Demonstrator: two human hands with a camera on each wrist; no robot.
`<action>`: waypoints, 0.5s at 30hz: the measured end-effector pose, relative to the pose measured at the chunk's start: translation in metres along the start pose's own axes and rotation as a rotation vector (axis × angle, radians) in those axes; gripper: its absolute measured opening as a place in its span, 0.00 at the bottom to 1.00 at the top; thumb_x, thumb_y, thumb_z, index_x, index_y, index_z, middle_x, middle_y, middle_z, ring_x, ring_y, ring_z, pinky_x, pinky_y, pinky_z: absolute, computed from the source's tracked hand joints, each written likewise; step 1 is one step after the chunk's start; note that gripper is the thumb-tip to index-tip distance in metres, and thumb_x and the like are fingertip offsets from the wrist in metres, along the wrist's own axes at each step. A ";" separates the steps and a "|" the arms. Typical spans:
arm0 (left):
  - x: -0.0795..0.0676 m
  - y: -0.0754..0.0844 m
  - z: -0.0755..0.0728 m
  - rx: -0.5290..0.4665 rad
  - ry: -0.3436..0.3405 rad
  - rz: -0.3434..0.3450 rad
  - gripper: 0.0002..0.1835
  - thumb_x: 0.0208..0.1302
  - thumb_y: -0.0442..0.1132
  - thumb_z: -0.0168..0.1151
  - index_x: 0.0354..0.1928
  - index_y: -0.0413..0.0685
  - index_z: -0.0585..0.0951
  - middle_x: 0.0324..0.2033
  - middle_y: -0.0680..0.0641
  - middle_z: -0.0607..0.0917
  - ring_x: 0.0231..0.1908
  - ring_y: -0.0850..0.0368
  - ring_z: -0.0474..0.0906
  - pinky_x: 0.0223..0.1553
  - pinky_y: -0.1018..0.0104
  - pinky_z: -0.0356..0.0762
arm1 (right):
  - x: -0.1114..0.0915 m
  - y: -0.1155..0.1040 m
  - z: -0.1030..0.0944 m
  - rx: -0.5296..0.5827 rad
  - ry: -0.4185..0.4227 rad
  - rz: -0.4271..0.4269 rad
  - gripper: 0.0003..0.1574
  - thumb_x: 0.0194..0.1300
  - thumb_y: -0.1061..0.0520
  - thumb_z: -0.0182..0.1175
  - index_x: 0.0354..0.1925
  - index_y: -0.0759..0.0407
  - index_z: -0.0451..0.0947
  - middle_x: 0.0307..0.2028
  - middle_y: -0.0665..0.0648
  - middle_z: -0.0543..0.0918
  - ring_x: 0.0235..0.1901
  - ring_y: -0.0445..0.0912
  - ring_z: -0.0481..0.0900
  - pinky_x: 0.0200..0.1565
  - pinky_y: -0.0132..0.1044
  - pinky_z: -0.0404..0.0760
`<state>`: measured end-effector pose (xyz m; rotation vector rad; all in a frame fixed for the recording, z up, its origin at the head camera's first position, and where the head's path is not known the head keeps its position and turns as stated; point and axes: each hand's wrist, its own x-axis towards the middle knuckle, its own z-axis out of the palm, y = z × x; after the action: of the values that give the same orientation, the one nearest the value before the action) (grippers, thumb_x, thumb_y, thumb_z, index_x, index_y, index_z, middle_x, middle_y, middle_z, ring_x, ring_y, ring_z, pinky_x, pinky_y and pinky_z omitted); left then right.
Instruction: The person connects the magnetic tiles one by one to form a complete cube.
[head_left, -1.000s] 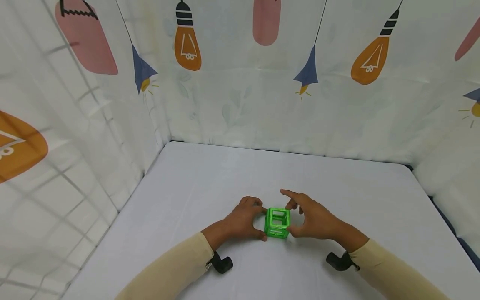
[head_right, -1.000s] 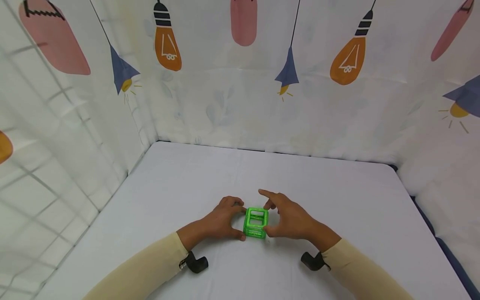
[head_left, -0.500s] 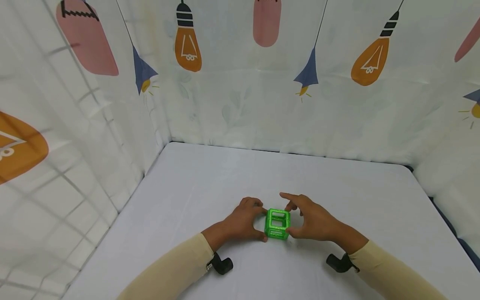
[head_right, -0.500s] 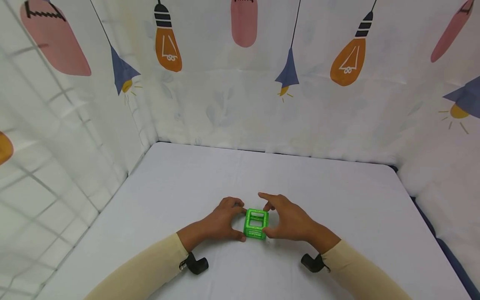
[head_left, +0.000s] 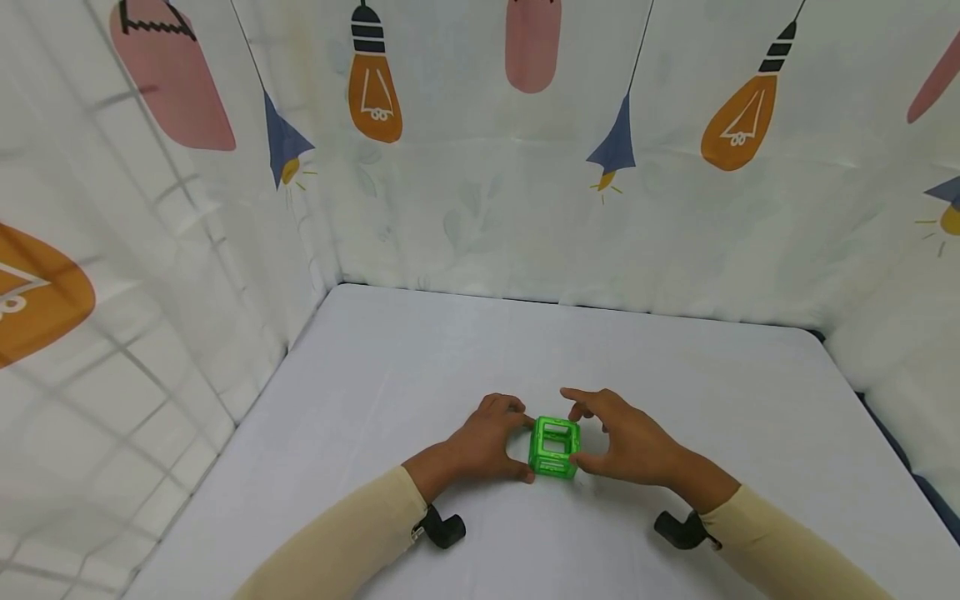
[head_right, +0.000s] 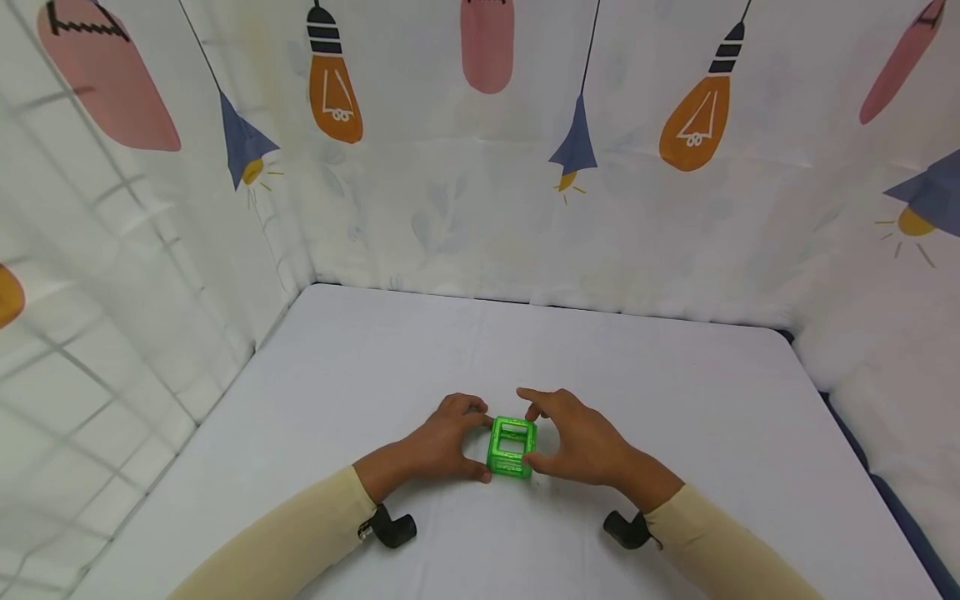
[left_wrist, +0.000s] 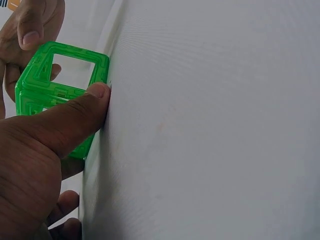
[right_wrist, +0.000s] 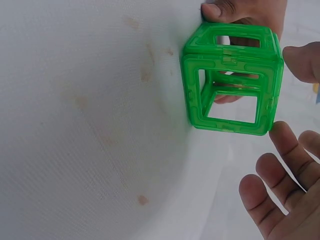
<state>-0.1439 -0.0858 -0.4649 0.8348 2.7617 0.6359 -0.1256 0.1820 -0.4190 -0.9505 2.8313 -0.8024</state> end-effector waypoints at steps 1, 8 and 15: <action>0.000 0.000 0.000 -0.001 -0.002 0.000 0.40 0.51 0.60 0.80 0.66 0.56 0.80 0.65 0.50 0.70 0.72 0.49 0.56 0.70 0.52 0.63 | 0.000 0.000 0.000 -0.001 0.003 0.001 0.59 0.57 0.44 0.78 0.78 0.46 0.58 0.55 0.39 0.75 0.56 0.45 0.75 0.49 0.41 0.81; -0.004 -0.005 -0.010 -0.043 -0.051 0.031 0.43 0.53 0.56 0.80 0.70 0.51 0.75 0.67 0.48 0.70 0.72 0.50 0.58 0.70 0.56 0.64 | -0.008 0.009 -0.005 -0.007 0.014 0.121 0.56 0.60 0.40 0.75 0.78 0.44 0.58 0.55 0.40 0.75 0.52 0.46 0.76 0.47 0.42 0.80; -0.016 -0.030 -0.038 -0.053 -0.004 0.051 0.34 0.66 0.54 0.70 0.71 0.53 0.74 0.69 0.50 0.71 0.74 0.50 0.58 0.72 0.52 0.60 | -0.028 0.033 -0.018 -0.064 0.065 0.229 0.50 0.67 0.39 0.68 0.78 0.49 0.59 0.58 0.49 0.78 0.49 0.53 0.80 0.46 0.49 0.81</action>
<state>-0.1566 -0.1309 -0.4434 0.8961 2.7152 0.7121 -0.1246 0.2286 -0.4226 -0.6006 2.9654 -0.7323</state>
